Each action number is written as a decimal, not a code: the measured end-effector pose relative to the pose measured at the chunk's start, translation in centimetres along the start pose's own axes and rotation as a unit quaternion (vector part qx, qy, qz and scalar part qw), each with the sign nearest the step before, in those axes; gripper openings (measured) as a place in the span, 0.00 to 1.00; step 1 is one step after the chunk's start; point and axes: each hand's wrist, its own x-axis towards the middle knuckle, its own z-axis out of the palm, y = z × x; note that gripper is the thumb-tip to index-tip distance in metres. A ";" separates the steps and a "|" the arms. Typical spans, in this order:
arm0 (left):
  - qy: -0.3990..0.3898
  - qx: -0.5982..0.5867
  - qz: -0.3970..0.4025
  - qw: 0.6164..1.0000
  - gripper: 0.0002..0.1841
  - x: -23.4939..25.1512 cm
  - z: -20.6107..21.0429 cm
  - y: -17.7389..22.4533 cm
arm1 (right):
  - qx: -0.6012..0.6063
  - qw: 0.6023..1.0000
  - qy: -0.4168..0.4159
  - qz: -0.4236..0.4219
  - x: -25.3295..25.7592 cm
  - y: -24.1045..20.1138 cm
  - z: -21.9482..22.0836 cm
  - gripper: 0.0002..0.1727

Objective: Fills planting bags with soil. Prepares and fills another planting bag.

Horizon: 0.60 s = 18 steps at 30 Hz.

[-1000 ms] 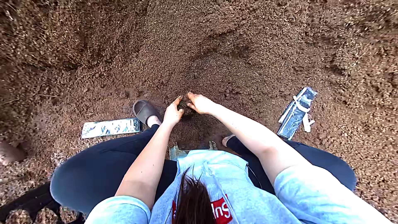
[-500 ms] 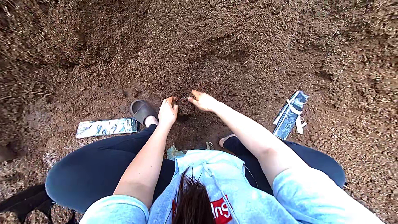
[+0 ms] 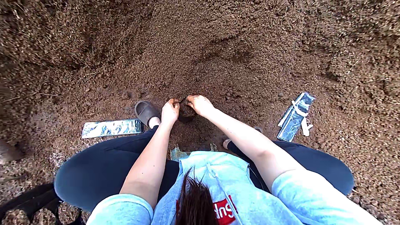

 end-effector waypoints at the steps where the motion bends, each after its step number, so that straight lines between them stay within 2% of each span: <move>1: -0.004 -0.003 -0.007 1.000 0.18 -0.1 -0.1 0.1 | 0.007 1.000 0.006 -0.008 -0.1 0.0 0.1 0.21; 5: -0.023 -0.038 -0.040 0.998 0.20 0.5 -0.5 -0.9 | 0.048 0.998 -0.010 -0.039 0.1 -0.7 0.2 0.24; 7: -0.034 -0.075 -0.052 0.995 0.20 0.6 0.0 -1.6 | 0.054 0.997 -0.013 -0.054 0.0 -0.5 0.1 0.19; 9: -0.038 -0.109 -0.065 0.991 0.21 0.2 0.3 -1.5 | 0.057 0.995 0.018 -0.075 -0.1 -0.2 0.8 0.15; 12: -0.032 -0.134 -0.083 0.987 0.20 0.5 0.5 -1.3 | 0.059 0.992 0.041 -0.104 -0.3 0.1 2.0 0.15; 15: -0.032 -0.147 -0.120 0.981 0.22 0.3 0.6 -1.5 | 0.092 0.984 0.067 -0.135 -1.2 0.7 1.7 0.24; 18: -0.099 -0.103 -0.164 0.976 0.34 -0.8 0.8 -1.7 | 0.037 0.987 0.080 -0.132 -2.9 2.4 2.9 0.33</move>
